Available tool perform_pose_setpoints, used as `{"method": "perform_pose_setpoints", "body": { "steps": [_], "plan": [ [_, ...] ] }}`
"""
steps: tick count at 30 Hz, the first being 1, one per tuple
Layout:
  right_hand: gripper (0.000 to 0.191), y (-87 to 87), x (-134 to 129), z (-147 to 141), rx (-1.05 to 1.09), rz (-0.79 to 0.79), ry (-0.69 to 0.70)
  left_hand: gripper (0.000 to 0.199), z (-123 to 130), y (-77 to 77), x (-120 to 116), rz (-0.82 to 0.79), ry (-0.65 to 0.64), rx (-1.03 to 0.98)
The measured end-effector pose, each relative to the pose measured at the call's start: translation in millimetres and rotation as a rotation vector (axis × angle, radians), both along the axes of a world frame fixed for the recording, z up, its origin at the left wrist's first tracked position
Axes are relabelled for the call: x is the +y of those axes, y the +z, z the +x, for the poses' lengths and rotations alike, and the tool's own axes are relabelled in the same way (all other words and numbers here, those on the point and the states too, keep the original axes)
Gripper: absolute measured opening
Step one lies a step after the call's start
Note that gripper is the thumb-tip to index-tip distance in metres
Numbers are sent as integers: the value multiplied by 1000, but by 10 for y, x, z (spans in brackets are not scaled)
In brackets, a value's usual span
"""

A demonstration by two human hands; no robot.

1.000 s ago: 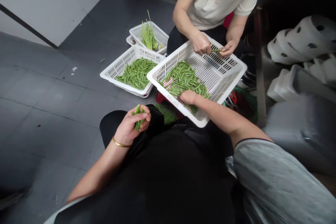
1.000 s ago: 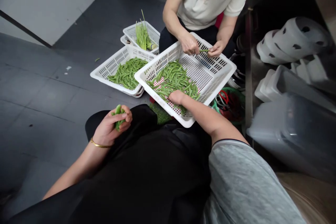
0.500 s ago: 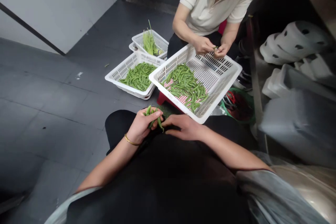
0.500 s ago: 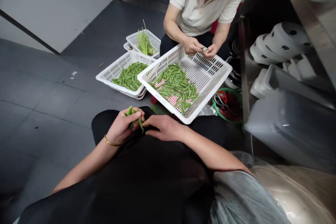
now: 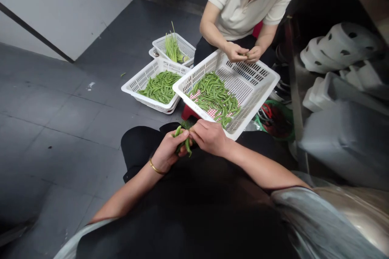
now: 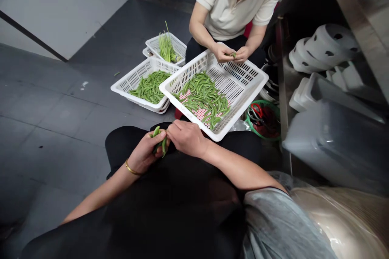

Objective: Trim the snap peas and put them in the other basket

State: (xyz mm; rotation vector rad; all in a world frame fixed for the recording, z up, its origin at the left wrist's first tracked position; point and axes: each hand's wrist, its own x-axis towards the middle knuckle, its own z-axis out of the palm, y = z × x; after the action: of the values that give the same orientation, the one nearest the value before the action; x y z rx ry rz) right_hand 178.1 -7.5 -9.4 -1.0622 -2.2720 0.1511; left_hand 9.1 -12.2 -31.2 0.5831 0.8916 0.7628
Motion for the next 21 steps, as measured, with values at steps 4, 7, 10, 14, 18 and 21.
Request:
{"method": "perform_pose_setpoints", "body": {
  "steps": [4, 7, 10, 14, 18, 21],
  "plan": [
    [15, 158, 86, 388, 194, -135, -36, 26, -108, -23, 96, 154, 310, 116],
    [8, 264, 129, 619, 183, -358, -48, 20, -215, -15, 119, 333, 380, 267],
    [25, 236, 112, 509, 97, -460, 34, 19, -229, 27, 88, 464, 283, 407],
    [20, 74, 118, 150, -116, -375, 185, 18, -209, 99, 28, 564, 218, 528],
    [26, -35, 151, 73, 47, -313, 172, 17, -228, 72, -37, 599, 122, 624],
    [28, -21, 111, 118, 9, -369, 167, 13, -225, -24, -69, 708, -36, 694]
  ]
}}
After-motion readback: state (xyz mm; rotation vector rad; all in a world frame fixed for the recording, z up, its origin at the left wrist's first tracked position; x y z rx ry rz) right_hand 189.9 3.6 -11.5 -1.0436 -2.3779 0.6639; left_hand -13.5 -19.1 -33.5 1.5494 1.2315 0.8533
